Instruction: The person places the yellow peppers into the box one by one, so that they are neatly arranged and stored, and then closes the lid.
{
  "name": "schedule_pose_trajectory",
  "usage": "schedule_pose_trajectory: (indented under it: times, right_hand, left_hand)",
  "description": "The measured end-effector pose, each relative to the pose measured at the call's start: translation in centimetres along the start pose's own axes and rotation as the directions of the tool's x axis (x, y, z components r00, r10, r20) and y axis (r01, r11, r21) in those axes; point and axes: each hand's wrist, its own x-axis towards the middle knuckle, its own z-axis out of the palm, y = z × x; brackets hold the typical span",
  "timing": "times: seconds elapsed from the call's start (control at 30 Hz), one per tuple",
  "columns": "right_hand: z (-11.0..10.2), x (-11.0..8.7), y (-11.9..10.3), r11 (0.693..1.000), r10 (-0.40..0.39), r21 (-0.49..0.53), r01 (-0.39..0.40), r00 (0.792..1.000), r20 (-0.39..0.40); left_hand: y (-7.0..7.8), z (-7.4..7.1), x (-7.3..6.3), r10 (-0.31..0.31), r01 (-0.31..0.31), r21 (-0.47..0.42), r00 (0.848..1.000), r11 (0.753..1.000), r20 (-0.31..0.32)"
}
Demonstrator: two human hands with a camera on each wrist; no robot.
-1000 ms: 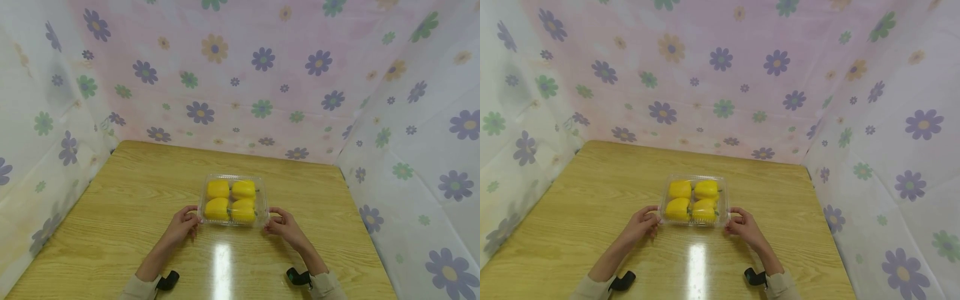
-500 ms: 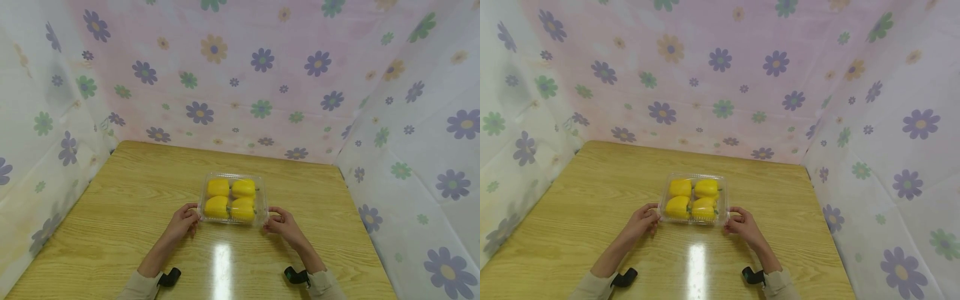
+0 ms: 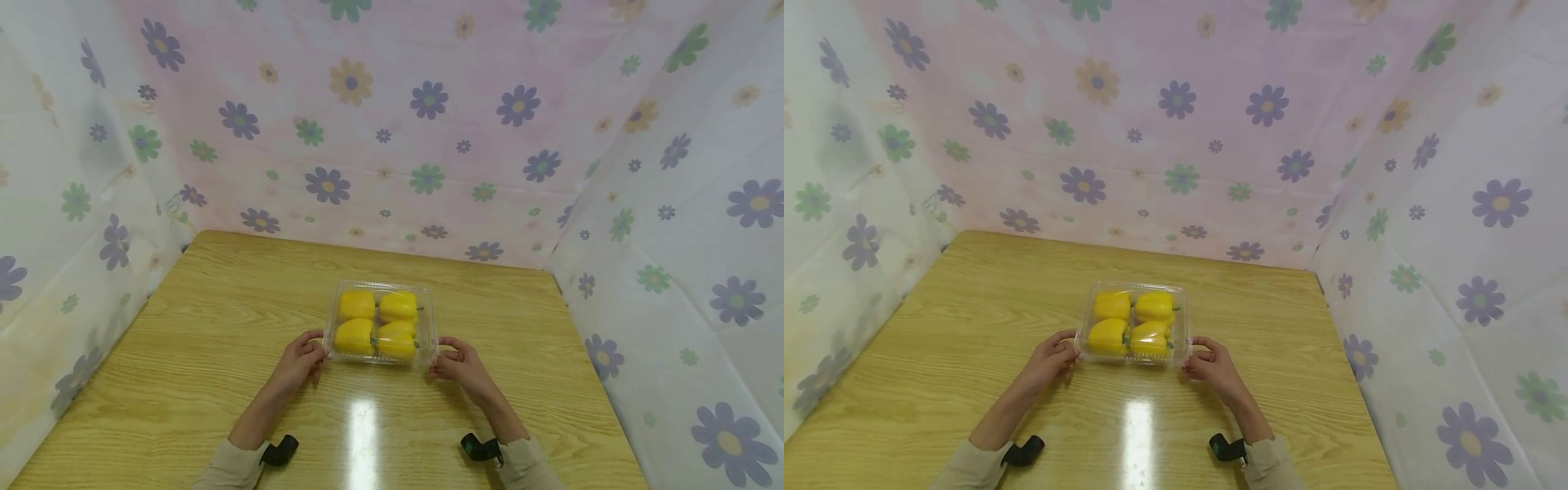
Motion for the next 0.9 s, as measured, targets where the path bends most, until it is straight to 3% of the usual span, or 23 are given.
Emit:
schedule_pose_trajectory:
  times: [0.33, 0.63, 0.9]
  right_hand:
    - [-0.4, 0.2, 0.5, 1.000, -0.003, -0.016, 0.003, 1.000, 0.018]
    - [-0.5, -0.2, 1.1, 0.999, -0.040, -0.033, 0.041, 0.999, 0.025]
    - [-0.5, -0.3, 1.2, 0.999, -0.042, -0.020, 0.042, 0.999, 0.012]
  left_hand:
    - [-0.6, 0.1, 0.4, 0.006, -0.006, -0.004, 1.000, 1.000, -0.021]
    - [-0.9, -0.5, 0.4, 0.011, -0.010, -0.008, 1.000, 1.000, 0.025]
    - [-0.7, -1.6, 0.3, 0.041, -0.046, 0.060, 0.996, 0.997, 0.081]
